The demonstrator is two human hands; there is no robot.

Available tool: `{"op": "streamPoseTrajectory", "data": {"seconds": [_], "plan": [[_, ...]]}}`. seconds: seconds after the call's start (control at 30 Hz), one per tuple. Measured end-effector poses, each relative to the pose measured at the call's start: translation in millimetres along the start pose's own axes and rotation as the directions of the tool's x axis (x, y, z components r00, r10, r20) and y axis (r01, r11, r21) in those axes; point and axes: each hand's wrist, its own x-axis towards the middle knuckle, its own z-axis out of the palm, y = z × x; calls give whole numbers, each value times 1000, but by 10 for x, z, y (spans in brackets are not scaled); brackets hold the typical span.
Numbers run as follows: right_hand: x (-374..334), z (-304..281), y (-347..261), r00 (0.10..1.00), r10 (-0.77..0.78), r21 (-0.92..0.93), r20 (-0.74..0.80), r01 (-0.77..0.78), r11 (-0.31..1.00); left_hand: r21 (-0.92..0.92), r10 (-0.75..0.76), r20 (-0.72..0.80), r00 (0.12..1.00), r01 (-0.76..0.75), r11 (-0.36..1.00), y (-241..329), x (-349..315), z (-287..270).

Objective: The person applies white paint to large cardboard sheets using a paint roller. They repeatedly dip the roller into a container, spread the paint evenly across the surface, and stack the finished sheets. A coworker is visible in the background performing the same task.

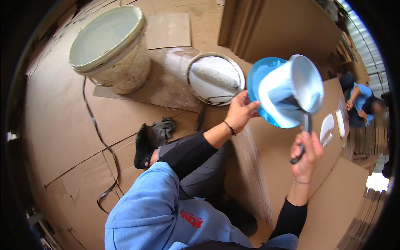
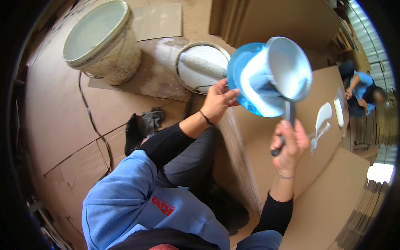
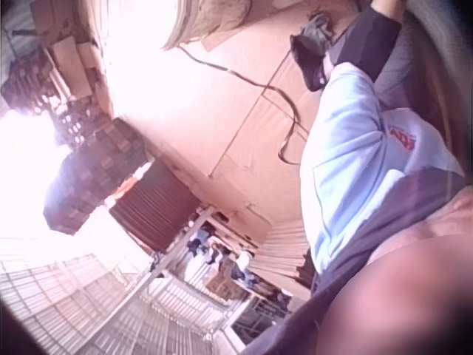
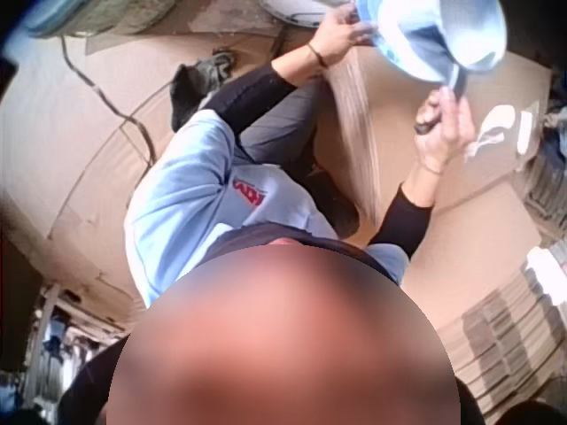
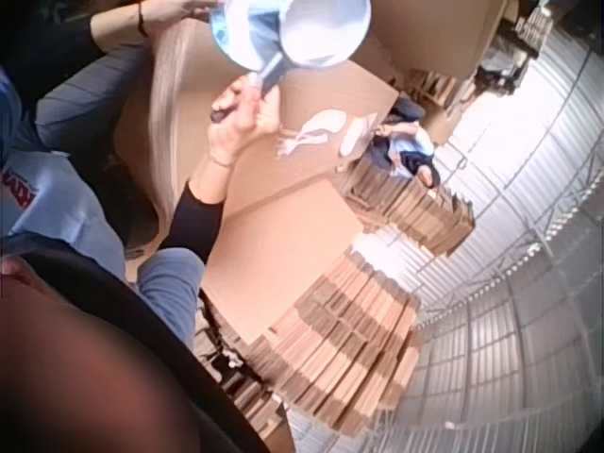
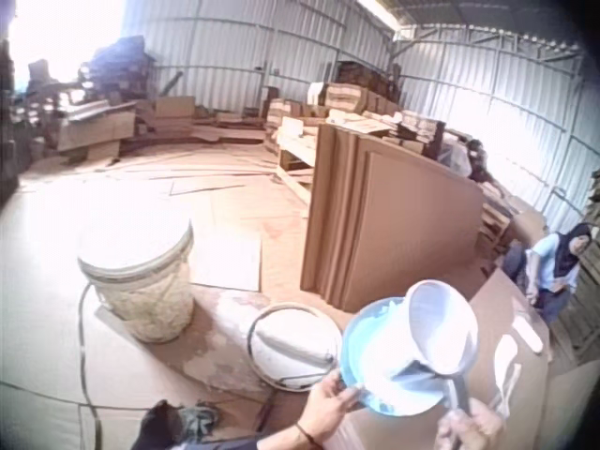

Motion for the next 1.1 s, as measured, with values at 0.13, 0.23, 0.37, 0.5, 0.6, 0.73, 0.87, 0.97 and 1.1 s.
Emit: {"op": "streamPoseTrajectory", "data": {"seconds": [0.13, 0.23, 0.37, 0.5, 0.6, 0.73, 0.87, 0.97, 1.1], "plan": [[149, 932, 725, 965, 66, 102, 254, -95, 990, 229, 176, -168, 970, -135, 964, 549, -139, -1035], [159, 1636, 1298, 910, 144, 73, 388, -186, 980, 310, 215, -273, 938, -126, 942, 843, -361, -1925], [59, 2365, 1949, 834, 206, 85, 513, -287, 954, 345, 222, -495, 840, -44, 937, 969, -595, -2928], [19, 2797, 2452, 794, 261, -15, 549, -303, 953, 294, 207, -578, 789, -36, 955, 894, -702, -3568], [96, 2830, 2795, 721, 383, -179, 577, -346, 921, 258, 170, -631, 756, -2, 966, 775, -766, -3849], [251, 2570, 3245, 916, -270, -693, 298, 402, 599, 248, 160, -649, 743, 8, 969, 667, -812, -4015], [419, 2307, 3489, 955, 239, -932, -178, -242, 272, 274, 166, -672, 722, 34, 961, 659, -810, -3957], [537, 2314, 3457, 782, 619, -877, -75, -347, 332, 242, 125, -698, 706, 67, 968, 704, -831, -3910], [490, 2490, 3139, 922, 359, -710, -145, -350, 612, 231, 147, -748, 647, 45, 972, 729, -998, -3967]]}}
